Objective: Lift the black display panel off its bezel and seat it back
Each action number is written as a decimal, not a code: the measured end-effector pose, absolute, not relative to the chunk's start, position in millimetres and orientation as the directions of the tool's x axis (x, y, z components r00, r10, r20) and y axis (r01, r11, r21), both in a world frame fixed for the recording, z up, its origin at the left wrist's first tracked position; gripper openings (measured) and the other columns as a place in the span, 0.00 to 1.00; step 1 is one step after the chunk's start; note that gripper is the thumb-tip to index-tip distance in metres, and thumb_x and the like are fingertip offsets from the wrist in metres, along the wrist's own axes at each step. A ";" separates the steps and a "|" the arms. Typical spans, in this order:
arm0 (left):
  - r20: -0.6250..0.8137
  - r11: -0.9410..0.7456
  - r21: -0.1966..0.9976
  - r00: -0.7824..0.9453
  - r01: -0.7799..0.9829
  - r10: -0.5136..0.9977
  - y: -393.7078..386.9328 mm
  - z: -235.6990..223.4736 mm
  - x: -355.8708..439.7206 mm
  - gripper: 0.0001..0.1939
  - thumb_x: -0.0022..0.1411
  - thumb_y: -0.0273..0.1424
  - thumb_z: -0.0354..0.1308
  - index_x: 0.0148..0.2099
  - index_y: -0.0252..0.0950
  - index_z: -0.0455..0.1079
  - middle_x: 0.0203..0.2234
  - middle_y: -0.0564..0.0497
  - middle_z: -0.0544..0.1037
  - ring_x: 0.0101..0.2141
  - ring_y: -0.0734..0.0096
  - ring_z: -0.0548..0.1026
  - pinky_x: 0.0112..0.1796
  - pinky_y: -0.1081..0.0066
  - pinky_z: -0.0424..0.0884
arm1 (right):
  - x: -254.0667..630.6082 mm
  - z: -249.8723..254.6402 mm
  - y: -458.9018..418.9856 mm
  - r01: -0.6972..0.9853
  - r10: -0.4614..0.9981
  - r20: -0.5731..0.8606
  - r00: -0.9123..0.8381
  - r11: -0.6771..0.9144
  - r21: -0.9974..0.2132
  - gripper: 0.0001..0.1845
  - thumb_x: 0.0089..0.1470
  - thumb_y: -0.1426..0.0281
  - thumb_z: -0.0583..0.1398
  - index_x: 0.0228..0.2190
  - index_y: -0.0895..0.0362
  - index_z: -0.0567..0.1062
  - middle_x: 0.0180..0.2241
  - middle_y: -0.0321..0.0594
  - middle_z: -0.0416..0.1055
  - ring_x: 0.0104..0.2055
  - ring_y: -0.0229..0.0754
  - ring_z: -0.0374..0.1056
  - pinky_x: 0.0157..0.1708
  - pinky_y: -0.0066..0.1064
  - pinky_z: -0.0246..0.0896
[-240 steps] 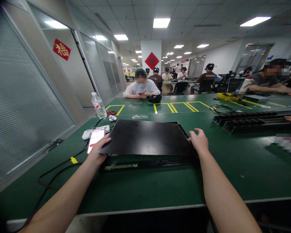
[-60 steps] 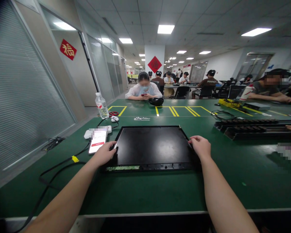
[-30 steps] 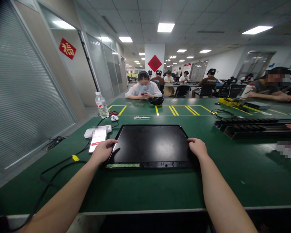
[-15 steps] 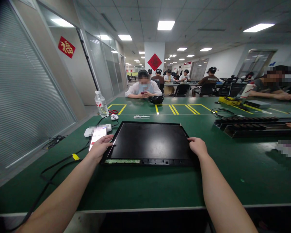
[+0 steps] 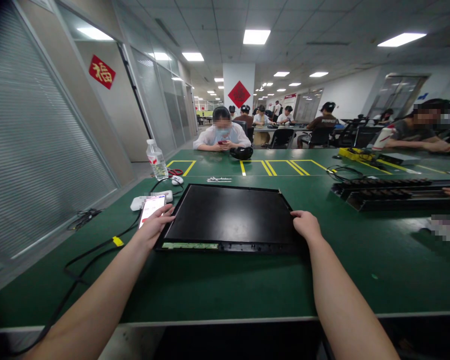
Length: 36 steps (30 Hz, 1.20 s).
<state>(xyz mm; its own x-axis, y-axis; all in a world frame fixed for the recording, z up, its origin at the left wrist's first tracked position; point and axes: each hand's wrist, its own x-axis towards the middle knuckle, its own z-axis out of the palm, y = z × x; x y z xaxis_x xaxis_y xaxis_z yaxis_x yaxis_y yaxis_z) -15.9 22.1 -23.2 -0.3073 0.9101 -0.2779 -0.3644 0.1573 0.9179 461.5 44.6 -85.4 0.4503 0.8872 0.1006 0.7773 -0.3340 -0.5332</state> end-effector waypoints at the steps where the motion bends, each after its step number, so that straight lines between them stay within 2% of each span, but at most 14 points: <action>1: -0.286 0.160 0.912 -0.303 -0.379 0.909 22.6 -22.6 -16.2 0.27 0.54 0.10 0.57 0.53 0.36 0.75 0.58 0.44 0.79 0.40 0.68 0.85 0.31 0.76 0.80 | 461.3 -85.2 44.5 0.777 0.887 0.101 0.451 -0.335 -0.532 0.29 0.45 0.78 0.58 0.47 0.53 0.88 0.48 0.45 0.83 0.51 0.53 0.78 0.48 0.35 0.71; 4: -0.288 0.160 0.906 -0.293 -0.393 0.912 23.8 -22.1 -17.7 0.29 0.56 0.10 0.57 0.56 0.38 0.74 0.55 0.44 0.80 0.39 0.70 0.85 0.33 0.76 0.81 | 460.2 -84.0 43.5 0.775 0.885 0.104 0.454 -0.335 -0.536 0.30 0.43 0.78 0.58 0.46 0.53 0.88 0.47 0.45 0.83 0.51 0.53 0.78 0.48 0.35 0.71; 8: -0.279 0.149 0.905 -0.292 -0.397 0.915 23.5 -21.7 -17.9 0.32 0.55 0.10 0.59 0.59 0.40 0.74 0.50 0.46 0.81 0.39 0.68 0.85 0.36 0.74 0.82 | 458.0 -81.4 41.6 0.776 0.887 0.093 0.452 -0.340 -0.532 0.29 0.46 0.79 0.58 0.47 0.54 0.88 0.48 0.45 0.83 0.52 0.53 0.77 0.48 0.35 0.71; 15: -0.291 0.146 0.868 -0.249 -0.474 0.924 18.9 -18.4 -15.5 0.37 0.54 0.06 0.58 0.63 0.38 0.71 0.53 0.43 0.81 0.37 0.66 0.86 0.37 0.70 0.84 | 457.3 -80.3 41.2 0.785 0.888 0.087 0.452 -0.349 -0.512 0.29 0.49 0.79 0.57 0.48 0.54 0.87 0.48 0.45 0.83 0.52 0.52 0.77 0.47 0.33 0.70; 19: -0.301 0.149 0.842 -0.221 -0.518 0.928 16.9 -16.7 -15.4 0.41 0.53 0.05 0.57 0.65 0.37 0.70 0.50 0.43 0.83 0.32 0.66 0.86 0.33 0.72 0.84 | 456.7 -79.6 41.3 0.782 0.885 0.089 0.458 -0.353 -0.513 0.28 0.49 0.80 0.58 0.48 0.54 0.87 0.47 0.45 0.83 0.52 0.51 0.78 0.48 0.32 0.70; 26: -0.306 0.174 0.840 -0.183 -0.513 0.934 19.9 -22.4 -18.0 0.39 0.60 0.09 0.58 0.69 0.40 0.66 0.40 0.48 0.86 0.25 0.69 0.84 0.26 0.74 0.81 | 456.4 -77.7 40.6 0.779 0.887 0.068 0.457 -0.362 -0.511 0.28 0.50 0.79 0.58 0.50 0.55 0.87 0.50 0.46 0.82 0.54 0.53 0.77 0.50 0.34 0.70; 31: -0.267 0.150 0.851 -0.169 -0.504 0.949 17.6 -21.1 -15.7 0.32 0.64 0.12 0.60 0.68 0.35 0.68 0.35 0.47 0.86 0.23 0.71 0.82 0.27 0.75 0.80 | 457.6 -79.0 41.2 0.783 0.889 0.079 0.452 -0.353 -0.513 0.29 0.48 0.78 0.58 0.49 0.55 0.87 0.50 0.46 0.82 0.54 0.54 0.77 0.51 0.35 0.71; 36: -0.290 0.200 0.884 -0.159 -0.423 0.944 13.5 -17.7 -13.1 0.31 0.60 0.15 0.68 0.65 0.29 0.71 0.32 0.45 0.86 0.23 0.66 0.83 0.26 0.73 0.80 | 456.2 -78.3 40.6 0.781 0.887 0.080 0.455 -0.355 -0.514 0.28 0.49 0.79 0.58 0.49 0.55 0.87 0.50 0.47 0.82 0.54 0.54 0.77 0.51 0.36 0.71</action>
<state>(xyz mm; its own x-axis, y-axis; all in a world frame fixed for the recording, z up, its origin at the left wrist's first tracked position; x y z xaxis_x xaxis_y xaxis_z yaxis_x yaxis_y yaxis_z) -13.1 13.5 -17.7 -0.1592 0.9438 -0.2896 -0.4233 0.1998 0.8837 456.2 40.6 -78.3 0.4553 0.8868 0.0798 0.7808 -0.3546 -0.5144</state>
